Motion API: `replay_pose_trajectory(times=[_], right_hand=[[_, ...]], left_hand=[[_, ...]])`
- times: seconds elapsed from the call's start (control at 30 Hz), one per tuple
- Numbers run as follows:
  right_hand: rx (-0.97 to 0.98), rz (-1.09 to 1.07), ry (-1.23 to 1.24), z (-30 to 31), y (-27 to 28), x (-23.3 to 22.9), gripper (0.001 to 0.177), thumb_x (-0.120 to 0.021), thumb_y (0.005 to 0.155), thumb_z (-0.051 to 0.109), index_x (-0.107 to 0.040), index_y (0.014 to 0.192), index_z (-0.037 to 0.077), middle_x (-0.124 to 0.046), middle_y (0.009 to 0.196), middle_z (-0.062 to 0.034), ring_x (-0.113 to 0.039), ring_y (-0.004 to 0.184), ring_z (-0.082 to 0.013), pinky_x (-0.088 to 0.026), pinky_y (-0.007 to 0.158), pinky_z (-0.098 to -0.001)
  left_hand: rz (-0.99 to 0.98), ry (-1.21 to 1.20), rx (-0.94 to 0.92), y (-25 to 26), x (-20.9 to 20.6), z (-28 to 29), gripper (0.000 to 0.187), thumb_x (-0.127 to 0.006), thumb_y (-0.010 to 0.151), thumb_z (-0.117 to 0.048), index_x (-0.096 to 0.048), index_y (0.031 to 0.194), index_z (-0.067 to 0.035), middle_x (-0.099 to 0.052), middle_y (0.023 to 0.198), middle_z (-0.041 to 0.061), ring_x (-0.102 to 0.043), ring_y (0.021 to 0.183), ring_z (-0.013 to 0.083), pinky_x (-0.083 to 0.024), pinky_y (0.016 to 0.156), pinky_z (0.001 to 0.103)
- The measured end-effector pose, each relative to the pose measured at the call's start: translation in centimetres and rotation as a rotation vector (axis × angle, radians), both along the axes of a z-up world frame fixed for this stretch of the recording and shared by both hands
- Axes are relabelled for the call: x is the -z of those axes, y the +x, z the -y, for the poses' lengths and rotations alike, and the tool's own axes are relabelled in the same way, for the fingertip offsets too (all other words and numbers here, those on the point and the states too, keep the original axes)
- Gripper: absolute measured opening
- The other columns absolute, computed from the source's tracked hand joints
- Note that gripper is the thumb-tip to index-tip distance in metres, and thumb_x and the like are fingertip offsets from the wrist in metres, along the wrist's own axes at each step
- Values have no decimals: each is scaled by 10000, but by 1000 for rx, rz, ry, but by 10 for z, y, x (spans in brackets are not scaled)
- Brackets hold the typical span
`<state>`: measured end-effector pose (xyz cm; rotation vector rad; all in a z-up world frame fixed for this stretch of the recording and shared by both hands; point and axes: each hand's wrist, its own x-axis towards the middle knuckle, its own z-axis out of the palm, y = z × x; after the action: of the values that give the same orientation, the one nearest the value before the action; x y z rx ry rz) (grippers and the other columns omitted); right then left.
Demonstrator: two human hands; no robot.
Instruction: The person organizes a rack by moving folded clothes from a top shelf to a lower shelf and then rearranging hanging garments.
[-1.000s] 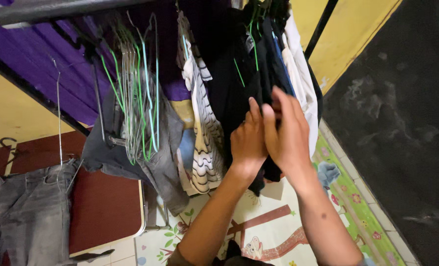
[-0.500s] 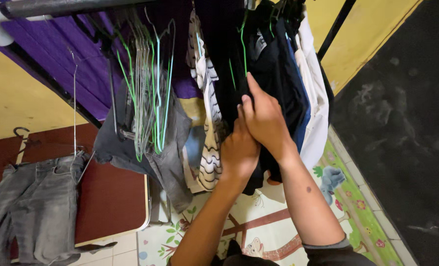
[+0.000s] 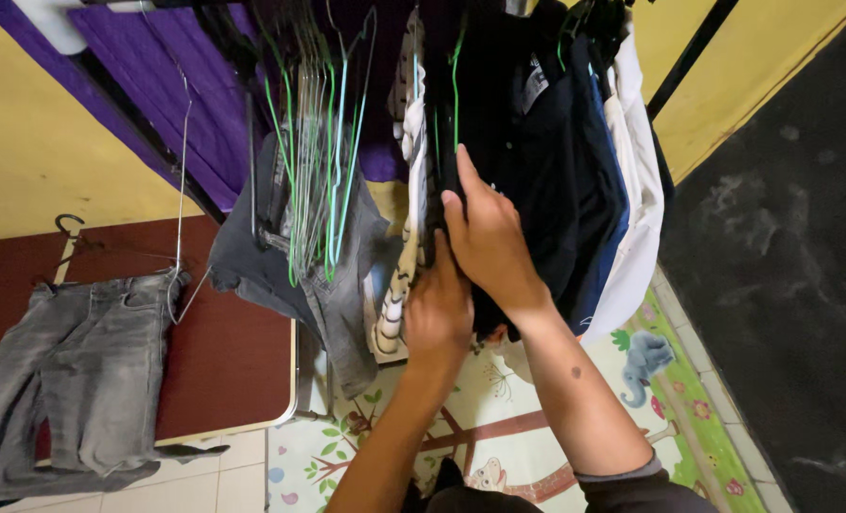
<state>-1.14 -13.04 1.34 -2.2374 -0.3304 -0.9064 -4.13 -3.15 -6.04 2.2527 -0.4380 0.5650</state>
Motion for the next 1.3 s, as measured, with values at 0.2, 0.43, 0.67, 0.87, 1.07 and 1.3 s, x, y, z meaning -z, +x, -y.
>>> replay_pose_trajectory(times=[0.2,0.43,0.67,0.87,1.07,1.3], right_hand=[[-54,30,51,-23,-5,4,565,-591,1066,127,-373,1545,-79,-629,1277,-339,-632,1173,-482,-523,985,-464],[268,104,-125,7,-51,23,432,-687,1042,109,-544,1448,81,-608,1454,-192,-589,1346,-383,-460,1155,-429],[524,54,-154,46,-67,41,589,-707,1006,71,-436,1511,-69,-503,1437,-284,-503,1276,-476,-416,1097,-496],[644,-37,-153,69,-50,38,408,-691,1025,117,-586,1392,-25,-661,1139,-217,-609,1052,-429,-495,920,-501],[530,-28,-97,65,-48,35,225,-648,1037,89,-657,1234,-21,-657,1012,-219,-653,895,-401,-520,778,-472],[422,-50,69,52,-37,33,200,-634,1011,92,-636,1174,-25,-653,994,-203,-685,884,-355,-536,798,-425]], left_hand=[[259,-16,-80,-7,23,-20,577,-612,973,-102,-422,1492,62,-665,1261,265,-704,990,407,-582,812,452],[-115,21,-50,-17,66,-42,632,-625,922,-153,-436,1515,-44,-621,1305,219,-653,1036,422,-532,878,500],[441,2,-115,-31,91,-23,485,-736,936,-210,-506,1349,-105,-527,1257,167,-547,1098,367,-446,954,506],[336,-104,331,-33,84,34,545,-763,951,-187,-495,1411,-70,-532,1349,175,-563,1232,365,-462,1083,470],[116,-239,360,18,52,79,854,-693,827,-236,-298,1539,24,-442,1469,289,-537,1283,531,-455,1041,535],[-423,-337,420,23,26,91,699,-564,963,-375,-308,1546,-86,-516,1425,251,-565,1210,504,-465,966,565]])
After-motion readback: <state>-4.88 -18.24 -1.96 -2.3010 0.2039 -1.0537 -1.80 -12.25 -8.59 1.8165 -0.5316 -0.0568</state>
